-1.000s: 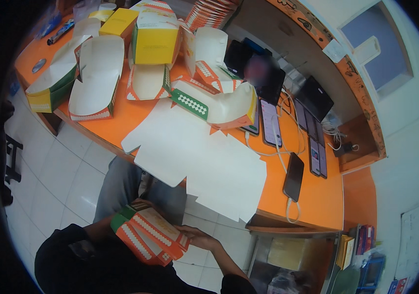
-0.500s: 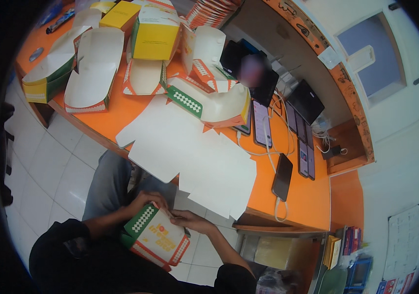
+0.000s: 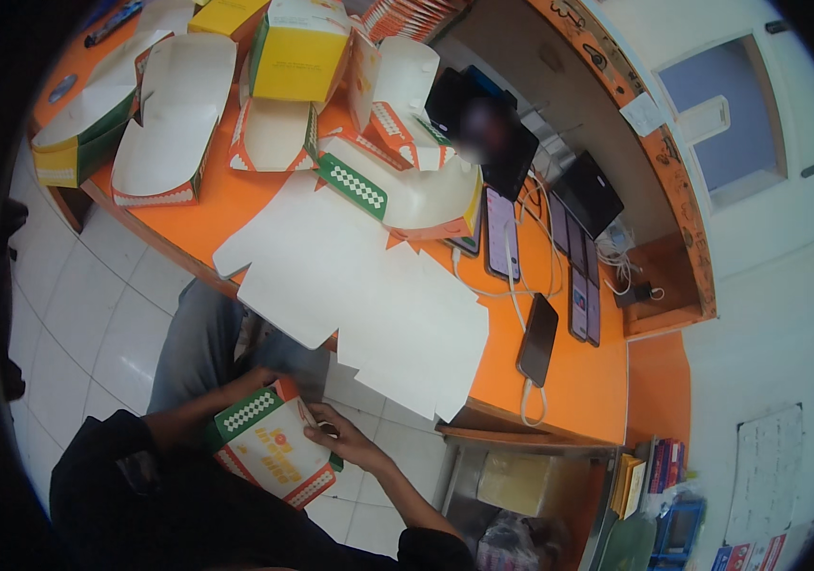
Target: The person assembles small paper food boxes by folding flat printed sheets along scored lines and tucking flaps to form the box shape. They handle multiple sheets one at a time, fold edges, and place finished boxes on the orange counter.
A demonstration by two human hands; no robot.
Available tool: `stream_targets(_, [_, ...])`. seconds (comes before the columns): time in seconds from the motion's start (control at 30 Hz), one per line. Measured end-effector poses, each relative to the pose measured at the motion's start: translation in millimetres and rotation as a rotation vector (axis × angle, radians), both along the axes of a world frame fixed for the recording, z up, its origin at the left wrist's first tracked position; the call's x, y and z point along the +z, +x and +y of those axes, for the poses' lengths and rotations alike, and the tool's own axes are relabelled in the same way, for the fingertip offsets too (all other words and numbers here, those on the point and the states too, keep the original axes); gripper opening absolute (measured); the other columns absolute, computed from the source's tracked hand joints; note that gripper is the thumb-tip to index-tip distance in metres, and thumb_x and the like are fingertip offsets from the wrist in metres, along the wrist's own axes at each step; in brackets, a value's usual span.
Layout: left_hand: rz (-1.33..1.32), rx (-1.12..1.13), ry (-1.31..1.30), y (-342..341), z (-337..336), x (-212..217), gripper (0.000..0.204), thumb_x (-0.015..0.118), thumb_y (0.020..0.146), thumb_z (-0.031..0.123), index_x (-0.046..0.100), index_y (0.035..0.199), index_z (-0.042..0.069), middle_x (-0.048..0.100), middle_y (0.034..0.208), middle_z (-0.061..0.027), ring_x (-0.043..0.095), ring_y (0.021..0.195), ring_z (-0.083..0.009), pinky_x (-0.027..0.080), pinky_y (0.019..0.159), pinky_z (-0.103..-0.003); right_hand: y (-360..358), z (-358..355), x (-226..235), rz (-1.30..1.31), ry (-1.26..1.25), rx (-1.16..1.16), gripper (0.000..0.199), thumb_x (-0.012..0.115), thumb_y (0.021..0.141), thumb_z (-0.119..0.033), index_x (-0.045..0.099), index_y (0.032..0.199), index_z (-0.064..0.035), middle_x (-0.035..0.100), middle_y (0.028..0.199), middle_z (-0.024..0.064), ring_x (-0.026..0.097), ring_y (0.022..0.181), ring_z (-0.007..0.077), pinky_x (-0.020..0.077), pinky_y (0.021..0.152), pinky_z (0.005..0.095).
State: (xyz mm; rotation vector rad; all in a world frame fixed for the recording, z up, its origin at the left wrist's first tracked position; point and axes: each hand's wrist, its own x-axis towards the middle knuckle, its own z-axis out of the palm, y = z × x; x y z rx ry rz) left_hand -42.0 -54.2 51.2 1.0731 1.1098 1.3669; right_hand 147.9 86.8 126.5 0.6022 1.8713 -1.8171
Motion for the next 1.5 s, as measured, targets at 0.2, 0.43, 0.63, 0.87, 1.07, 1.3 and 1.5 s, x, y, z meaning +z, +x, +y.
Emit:
stream_targets(0.2, [0.064, 0.075, -0.053, -10, -21, 4, 0.034, 0.058, 0.089, 0.025, 0.058, 0.113, 0.001, 0.063, 0.092, -0.0066, 0.06, 0.087, -0.0126, 0.048, 0.08, -0.028, 24, -4, -18, 0.023, -0.266, -0.24, 0.066, 0.051, 0.091, -0.047, 0.031, 0.138, -0.0058, 0.039, 0.136, 0.0118, 0.037, 0.127, 0.0247, 0.0324, 0.103, 0.036])
stream_targets(0.43, [0.23, 0.483, -0.004, -6, -18, 6, 0.049, 0.068, 0.081, 0.015, 0.046, 0.123, 0.003, 0.058, 0.106, -0.0091, 0.054, 0.104, -0.0172, 0.041, 0.093, -0.03, 48, -14, -52, 0.23, -0.483, -0.693, 0.081, 0.061, 0.084, -0.047, 0.023, 0.142, -0.0038, 0.036, 0.139, 0.0092, 0.033, 0.13, 0.0234, 0.0257, 0.108, 0.0391])
stream_targets(0.63, [0.023, 0.448, -0.158, 1, 1, -1, 0.043, 0.068, 0.078, 0.009, 0.045, 0.115, 0.003, 0.057, 0.103, -0.011, 0.054, 0.101, -0.0192, 0.041, 0.09, -0.031, 26, -25, -52, 0.136, -0.011, -0.87, 0.081, 0.072, 0.078, -0.017, 0.021, 0.139, -0.0018, 0.04, 0.132, 0.0142, 0.041, 0.121, 0.0272, 0.0376, 0.098, 0.0384])
stream_targets(0.87, [0.24, 0.477, -0.436, 3, -4, -37, 0.055, 0.065, 0.074, 0.008, 0.039, 0.121, -0.002, 0.056, 0.11, -0.0187, 0.054, 0.106, -0.0276, 0.041, 0.092, -0.035, 23, -66, -44, 0.439, 0.861, -0.508, 0.074, 0.076, 0.072, -0.019, 0.036, 0.133, -0.0073, 0.044, 0.129, 0.0158, 0.043, 0.12, 0.0283, 0.0398, 0.094, 0.0389])
stream_targets(1.07, [0.104, 0.314, -0.446, -6, 8, -39, 0.066, 0.064, 0.074, 0.005, 0.03, 0.129, -0.007, 0.05, 0.118, -0.0215, 0.049, 0.112, -0.0283, 0.039, 0.096, -0.034, 16, -82, -48, 0.465, 0.893, 0.018, 0.061, 0.077, 0.068, -0.024, 0.053, 0.123, -0.0119, 0.051, 0.123, 0.0126, 0.046, 0.117, 0.0305, 0.0394, 0.096, 0.0399])
stream_targets(1.3, [0.053, 0.217, -0.534, -23, 22, -14, 0.073, 0.066, 0.071, 0.006, 0.027, 0.131, -0.008, 0.049, 0.119, -0.0226, 0.048, 0.113, -0.0306, 0.039, 0.096, -0.035, 13, -63, -45, 0.609, 0.853, -0.015, 0.058, 0.077, 0.067, -0.029, 0.056, 0.117, -0.0108, 0.054, 0.113, 0.012, 0.05, 0.107, 0.0314, 0.0416, 0.092, 0.0405])
stream_targets(1.5, [-0.203, 0.229, -0.579, -26, 20, -10, 0.06, 0.061, 0.071, -0.003, 0.037, 0.126, -0.005, 0.053, 0.116, -0.0183, 0.051, 0.109, -0.0265, 0.043, 0.092, -0.035, 0, -50, -34, 0.539, 0.864, 0.062, 0.051, 0.077, 0.067, -0.029, 0.058, 0.109, -0.0093, 0.056, 0.107, 0.0118, 0.053, 0.102, 0.0321, 0.043, 0.089, 0.0397])
